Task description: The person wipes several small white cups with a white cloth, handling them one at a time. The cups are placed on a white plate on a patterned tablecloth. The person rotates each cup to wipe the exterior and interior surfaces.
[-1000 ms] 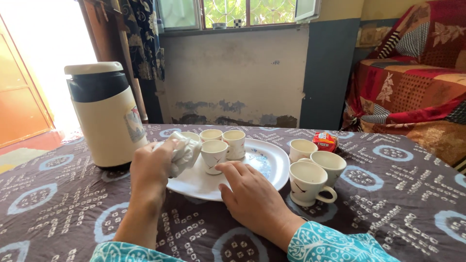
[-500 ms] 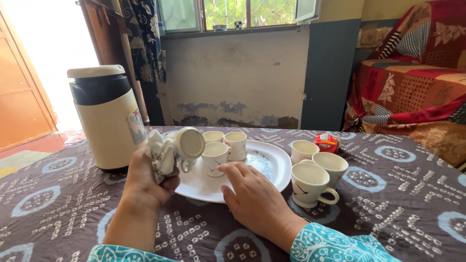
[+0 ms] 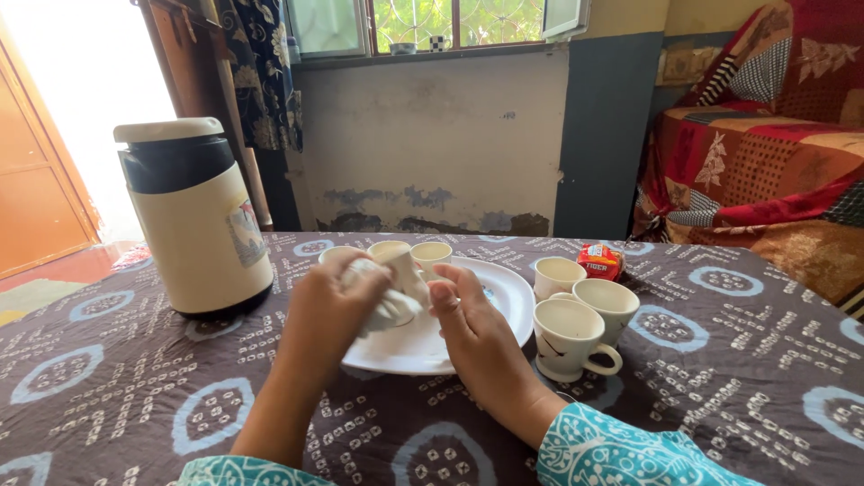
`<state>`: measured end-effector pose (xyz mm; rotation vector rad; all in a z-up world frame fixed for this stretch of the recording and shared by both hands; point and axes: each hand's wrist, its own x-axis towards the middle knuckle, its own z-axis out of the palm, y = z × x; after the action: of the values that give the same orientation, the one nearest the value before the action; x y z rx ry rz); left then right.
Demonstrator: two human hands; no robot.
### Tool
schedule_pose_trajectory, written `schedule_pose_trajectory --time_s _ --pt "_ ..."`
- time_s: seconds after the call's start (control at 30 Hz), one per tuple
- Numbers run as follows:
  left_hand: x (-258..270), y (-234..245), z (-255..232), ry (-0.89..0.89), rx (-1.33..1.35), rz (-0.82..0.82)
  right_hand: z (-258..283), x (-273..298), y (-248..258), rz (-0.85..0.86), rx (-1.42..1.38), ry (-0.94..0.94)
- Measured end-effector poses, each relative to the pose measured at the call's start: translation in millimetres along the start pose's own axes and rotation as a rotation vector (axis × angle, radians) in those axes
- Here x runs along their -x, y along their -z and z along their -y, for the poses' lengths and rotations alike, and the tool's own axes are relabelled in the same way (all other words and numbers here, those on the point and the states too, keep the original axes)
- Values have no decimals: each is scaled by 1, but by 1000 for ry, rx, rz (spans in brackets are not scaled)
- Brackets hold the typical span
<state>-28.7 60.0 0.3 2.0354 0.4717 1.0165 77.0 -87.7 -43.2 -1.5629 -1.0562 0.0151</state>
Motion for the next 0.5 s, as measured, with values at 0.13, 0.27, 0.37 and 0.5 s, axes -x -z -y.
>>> schedule_pose_trajectory --time_s 0.13,0.27,0.37,0.5 --pt "6 -5 -5 -168 -77 148 -11 -4 1 17 1 72" --pt "9 -5 -4 -229 -22 227 -23 -10 8 128 -107 129" --pt "8 -4 2 -306 -56 240 -28 -15 13 184 -74 118" --pt "4 -9 10 -286 76 290 -21 -15 22 87 174 110"
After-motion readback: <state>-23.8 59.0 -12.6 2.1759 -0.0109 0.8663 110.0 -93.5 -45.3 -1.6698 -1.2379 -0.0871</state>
